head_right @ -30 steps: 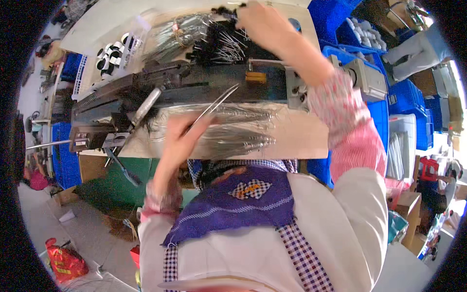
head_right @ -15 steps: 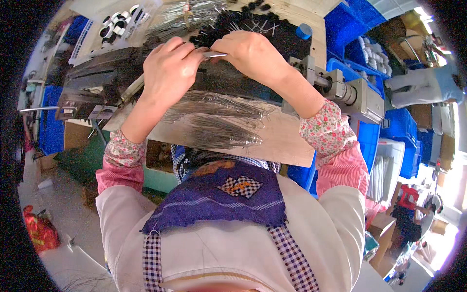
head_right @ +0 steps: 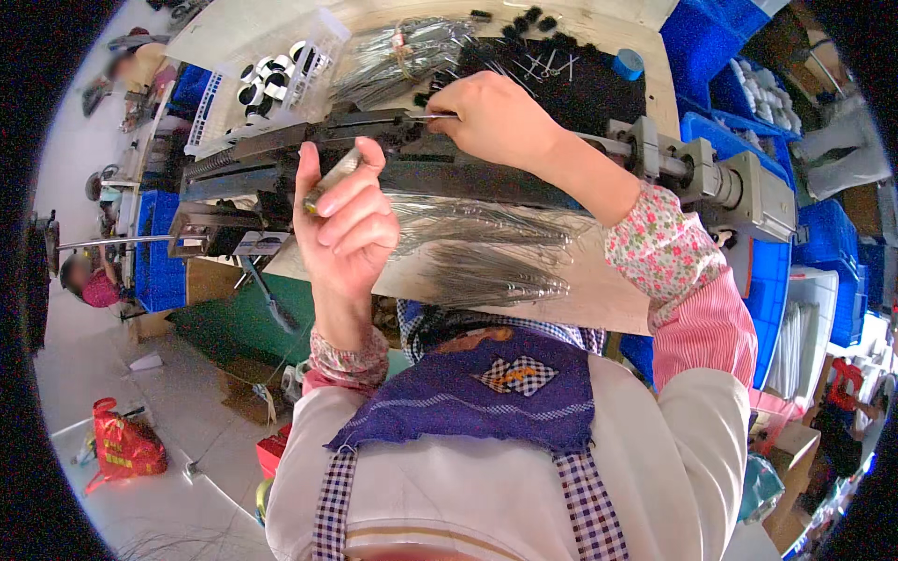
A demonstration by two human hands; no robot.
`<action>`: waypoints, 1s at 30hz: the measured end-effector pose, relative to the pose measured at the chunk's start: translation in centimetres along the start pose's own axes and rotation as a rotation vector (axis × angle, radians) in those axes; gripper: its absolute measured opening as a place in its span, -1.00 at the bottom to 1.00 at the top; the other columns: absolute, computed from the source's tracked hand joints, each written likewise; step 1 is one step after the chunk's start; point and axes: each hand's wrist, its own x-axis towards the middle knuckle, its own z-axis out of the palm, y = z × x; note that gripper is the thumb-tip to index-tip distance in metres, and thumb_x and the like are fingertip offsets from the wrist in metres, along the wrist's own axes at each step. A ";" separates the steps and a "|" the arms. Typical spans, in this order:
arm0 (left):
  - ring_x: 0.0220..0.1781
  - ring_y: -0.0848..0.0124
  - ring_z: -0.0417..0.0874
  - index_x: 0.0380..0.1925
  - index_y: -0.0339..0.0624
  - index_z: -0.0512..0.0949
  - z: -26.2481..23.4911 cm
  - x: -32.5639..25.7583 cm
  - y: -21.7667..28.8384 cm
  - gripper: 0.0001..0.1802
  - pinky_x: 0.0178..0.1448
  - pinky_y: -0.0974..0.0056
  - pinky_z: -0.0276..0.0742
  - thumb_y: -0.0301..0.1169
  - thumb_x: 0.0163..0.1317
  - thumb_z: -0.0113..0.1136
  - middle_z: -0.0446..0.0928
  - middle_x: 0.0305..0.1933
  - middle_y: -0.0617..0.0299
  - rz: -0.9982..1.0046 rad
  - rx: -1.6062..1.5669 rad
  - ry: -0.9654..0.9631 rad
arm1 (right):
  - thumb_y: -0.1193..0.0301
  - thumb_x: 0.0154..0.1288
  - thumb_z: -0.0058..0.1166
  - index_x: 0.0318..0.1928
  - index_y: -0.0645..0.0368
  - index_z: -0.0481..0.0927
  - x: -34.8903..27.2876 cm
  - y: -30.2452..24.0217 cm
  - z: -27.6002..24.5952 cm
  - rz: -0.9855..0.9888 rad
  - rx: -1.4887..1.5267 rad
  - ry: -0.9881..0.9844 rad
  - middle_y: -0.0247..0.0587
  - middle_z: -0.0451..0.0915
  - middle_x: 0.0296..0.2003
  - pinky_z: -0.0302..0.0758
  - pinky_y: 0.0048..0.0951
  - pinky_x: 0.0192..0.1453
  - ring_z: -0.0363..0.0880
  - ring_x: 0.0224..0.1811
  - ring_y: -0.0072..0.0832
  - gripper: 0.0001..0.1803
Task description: The person is assembling small industrial components by manually attaching black plastic caps to thin wire pins using a workstation jig.
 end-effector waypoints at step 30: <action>-0.82 0.53 0.24 -0.35 -0.31 0.56 -12.1 -10.5 10.6 -0.60 -0.74 0.38 0.05 -0.15 0.39 -0.02 0.43 -0.69 0.24 0.770 1.012 0.939 | 0.53 0.29 -0.10 0.14 0.25 0.41 -9.5 0.7 1.6 0.762 -0.761 -0.301 0.09 0.52 -0.12 0.50 -0.14 -0.08 0.53 -0.11 -0.01 -0.61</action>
